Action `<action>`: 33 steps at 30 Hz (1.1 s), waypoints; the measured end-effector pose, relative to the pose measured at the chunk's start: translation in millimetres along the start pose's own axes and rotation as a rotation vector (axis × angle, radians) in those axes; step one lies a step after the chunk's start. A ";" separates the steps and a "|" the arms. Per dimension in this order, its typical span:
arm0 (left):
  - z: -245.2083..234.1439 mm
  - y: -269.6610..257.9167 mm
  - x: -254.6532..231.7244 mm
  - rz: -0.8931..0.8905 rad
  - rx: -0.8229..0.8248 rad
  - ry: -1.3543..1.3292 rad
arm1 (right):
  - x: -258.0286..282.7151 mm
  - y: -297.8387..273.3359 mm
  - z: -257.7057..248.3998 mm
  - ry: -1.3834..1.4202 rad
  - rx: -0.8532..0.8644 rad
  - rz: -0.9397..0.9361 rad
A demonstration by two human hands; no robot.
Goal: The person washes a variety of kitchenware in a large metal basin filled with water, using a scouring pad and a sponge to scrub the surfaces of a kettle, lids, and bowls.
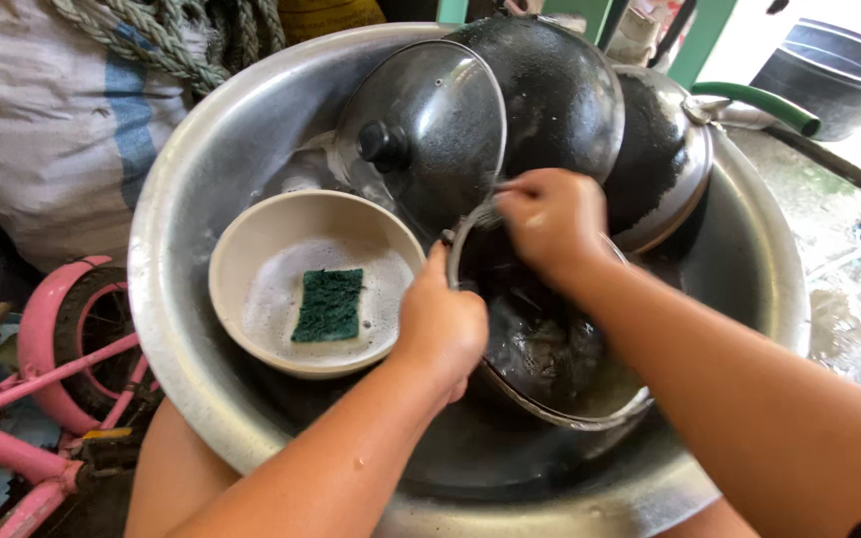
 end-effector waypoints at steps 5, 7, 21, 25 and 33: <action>0.0 -0.8 -4.0 0.146 0.009 0.016 | -2.6 7.9 -10.3 -0.140 -0.083 -0.015; 0.2 0.3 -1.1 0.215 -0.007 0.046 | 2.7 1.4 1.8 -0.053 -0.009 -0.065; -5.0 -15.8 -17.9 0.130 0.083 0.173 | -7.0 11.9 -29.4 -0.091 -0.085 -0.117; -5.6 -10.8 -9.9 0.165 0.060 0.138 | -15.9 -6.9 -21.5 -0.255 -0.153 -0.253; 8.4 4.0 5.9 0.500 -0.030 0.363 | -111.3 -47.2 -65.4 -0.437 -0.131 0.229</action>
Point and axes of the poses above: each hand's wrist, its own y-axis towards the middle knuckle, its own z-axis out of the palm, x = y × z, the point moved 2 cm from there along y, towards the middle knuckle, and after that the axes turned 7 degrees about z, right-handed, at the moved point
